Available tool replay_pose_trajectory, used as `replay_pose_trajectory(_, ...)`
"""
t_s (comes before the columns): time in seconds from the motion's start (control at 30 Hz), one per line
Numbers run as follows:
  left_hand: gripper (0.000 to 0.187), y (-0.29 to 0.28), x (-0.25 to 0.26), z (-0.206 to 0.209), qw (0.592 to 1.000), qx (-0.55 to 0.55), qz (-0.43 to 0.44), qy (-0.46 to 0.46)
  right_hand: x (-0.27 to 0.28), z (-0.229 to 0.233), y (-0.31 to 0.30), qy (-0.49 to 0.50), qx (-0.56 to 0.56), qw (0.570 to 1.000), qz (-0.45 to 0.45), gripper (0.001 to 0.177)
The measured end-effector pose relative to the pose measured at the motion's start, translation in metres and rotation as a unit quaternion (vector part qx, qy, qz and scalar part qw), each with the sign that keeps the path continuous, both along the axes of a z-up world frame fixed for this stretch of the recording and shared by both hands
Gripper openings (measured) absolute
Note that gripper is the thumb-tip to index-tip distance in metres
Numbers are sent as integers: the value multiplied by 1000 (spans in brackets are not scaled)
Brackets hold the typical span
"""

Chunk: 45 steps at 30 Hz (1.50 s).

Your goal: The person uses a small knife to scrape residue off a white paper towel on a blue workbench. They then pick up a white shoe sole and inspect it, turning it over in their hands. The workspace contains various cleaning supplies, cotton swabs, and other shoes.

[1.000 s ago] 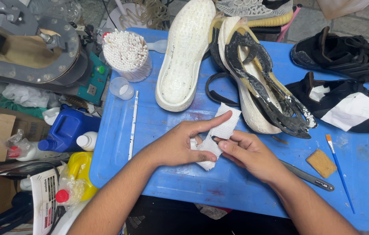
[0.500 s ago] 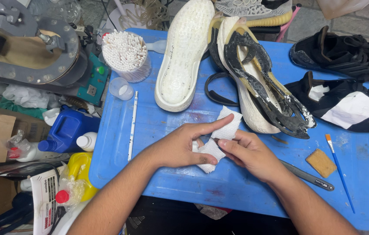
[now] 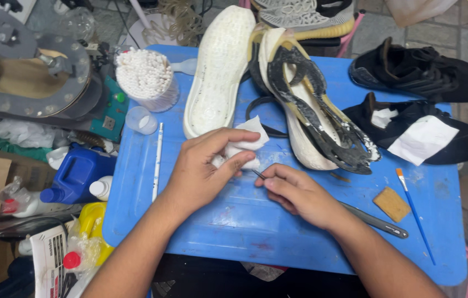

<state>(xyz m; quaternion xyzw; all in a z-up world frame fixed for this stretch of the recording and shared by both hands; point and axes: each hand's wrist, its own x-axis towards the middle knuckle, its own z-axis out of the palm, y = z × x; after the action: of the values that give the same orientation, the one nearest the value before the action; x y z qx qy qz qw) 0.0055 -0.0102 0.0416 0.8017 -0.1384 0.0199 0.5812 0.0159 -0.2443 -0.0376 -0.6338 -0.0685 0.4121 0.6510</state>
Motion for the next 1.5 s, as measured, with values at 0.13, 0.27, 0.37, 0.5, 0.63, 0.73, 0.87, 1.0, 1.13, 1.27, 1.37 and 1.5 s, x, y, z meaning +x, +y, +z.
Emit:
replay_pose_trajectory(0.13,29,-38,13,40,987,55,-62,-138,-1,-10,5,-59,14,998,-8,41)
replay_pose_trajectory(0.27,25,-105,71,43,969,15,-159,-190,0,-17,5,-89,53,995,-10,45)
replay_pose_trajectory(0.37,31,-164,118,29,963,90,-139,-211,-2,-19,4,-73,45,996,-1,46)
replay_pose_trajectory(0.5,15,-213,143,6,934,246,-102,-238,-2,-22,-3,-226,-68,971,25,50)
replay_pose_trajectory(0.63,10,-230,141,-1,901,360,-95,-222,-5,-25,-3,-270,-89,958,43,52)
replay_pose_trajectory(0.73,10,-236,136,-1,873,412,-70,-252,-4,-22,-1,-281,-83,955,54,52)
replay_pose_trajectory(0.87,25,-232,138,-6,851,435,-9,-294,-8,-18,-2,-273,-56,960,38,51)
replay_pose_trajectory(1.0,10,-234,143,-10,866,444,-15,-229,-8,-16,-2,-308,-63,948,47,50)
replay_pose_trajectory(1.13,10,-241,143,-19,846,465,27,-259,-6,-15,0,-286,-71,954,52,49)
replay_pose_trajectory(1.27,9,-239,143,-19,845,475,-4,-248,-7,-16,-1,-300,-64,950,52,49)
replay_pose_trajectory(1.37,11,-235,142,-11,864,470,-39,-176,-8,-18,-2,-298,-57,952,45,47)
replay_pose_trajectory(1.5,12,-235,142,5,887,450,-69,-77,-8,-17,-1,-308,-51,949,42,48)
